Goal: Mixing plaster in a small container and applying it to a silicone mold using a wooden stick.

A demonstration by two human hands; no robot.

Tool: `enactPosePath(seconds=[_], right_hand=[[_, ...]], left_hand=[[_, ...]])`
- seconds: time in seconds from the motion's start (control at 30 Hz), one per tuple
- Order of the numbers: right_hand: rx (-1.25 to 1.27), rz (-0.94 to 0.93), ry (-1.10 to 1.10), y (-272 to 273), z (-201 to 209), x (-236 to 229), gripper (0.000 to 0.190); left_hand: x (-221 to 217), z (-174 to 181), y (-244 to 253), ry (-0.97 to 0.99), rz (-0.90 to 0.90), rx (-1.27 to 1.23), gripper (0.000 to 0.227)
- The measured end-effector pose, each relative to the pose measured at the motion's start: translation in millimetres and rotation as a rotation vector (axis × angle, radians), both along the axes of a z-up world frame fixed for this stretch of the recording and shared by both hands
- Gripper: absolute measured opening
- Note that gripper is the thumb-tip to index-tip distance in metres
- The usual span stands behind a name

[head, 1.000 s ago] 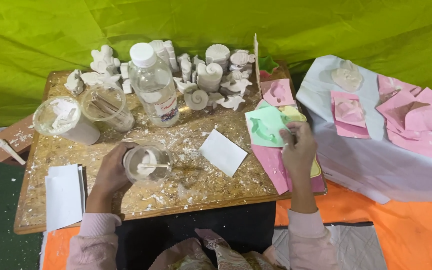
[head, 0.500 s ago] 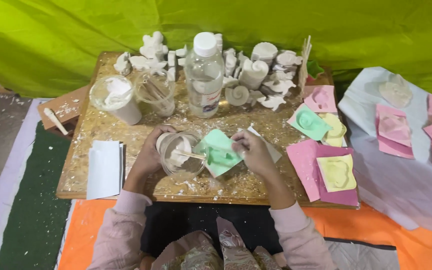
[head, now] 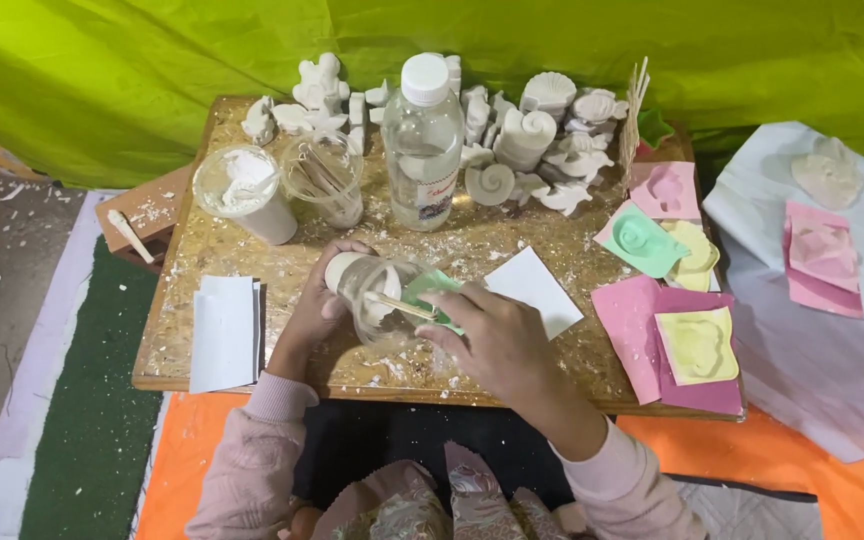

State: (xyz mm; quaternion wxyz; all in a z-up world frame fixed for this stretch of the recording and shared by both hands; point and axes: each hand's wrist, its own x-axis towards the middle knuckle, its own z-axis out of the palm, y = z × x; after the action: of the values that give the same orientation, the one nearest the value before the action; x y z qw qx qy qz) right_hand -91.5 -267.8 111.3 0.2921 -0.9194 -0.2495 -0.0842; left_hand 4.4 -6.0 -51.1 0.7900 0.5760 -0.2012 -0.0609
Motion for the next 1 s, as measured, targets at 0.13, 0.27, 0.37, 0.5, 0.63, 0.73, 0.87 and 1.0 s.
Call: enactPosePath(seconds=[0.13,0.27,0.37,0.5,0.63,0.73,0.87,1.0], right_hand=[[0.031,0.006,-0.009,1.8,-6.4,7.4,0.029],[0.108,-0.018,-0.196,-5.2,-25.0,7.1,0.017],[0.056,-0.053,-0.398,-7.9,-24.7,2.9,0.013],[0.046,-0.042,-0.619,-17.2,-39.5,2.3,0.007],[0.066,-0.041,-0.614,-9.5,-59.1,0.5,0.004],[0.110,-0.040,-0.673,-7.1,-54.0,-3.3,0.006],[0.365,-0.105,-0.301,-13.2,-50.4,-10.4,0.013],[0.466,-0.119,-0.131,-13.1,-40.0,-6.8,0.013]], left_hand=[[-11.1,38.3,-21.6,0.006,0.052,0.057,0.114],[0.0,18.3,-25.3,0.060,0.075,0.008,0.105],[-2.1,23.9,-34.5,0.123,0.117,-0.060,0.086],[-1.9,24.3,-35.3,0.302,0.138,-0.077,0.078],[-9.3,45.0,-52.3,0.404,0.232,-0.148,0.067],[-6.4,55.7,-56.4,0.498,0.261,-0.194,0.071],[-12.3,48.5,-51.4,0.590,0.313,-0.250,0.071],[-5.3,21.7,-40.7,0.650,0.341,-0.326,0.064]])
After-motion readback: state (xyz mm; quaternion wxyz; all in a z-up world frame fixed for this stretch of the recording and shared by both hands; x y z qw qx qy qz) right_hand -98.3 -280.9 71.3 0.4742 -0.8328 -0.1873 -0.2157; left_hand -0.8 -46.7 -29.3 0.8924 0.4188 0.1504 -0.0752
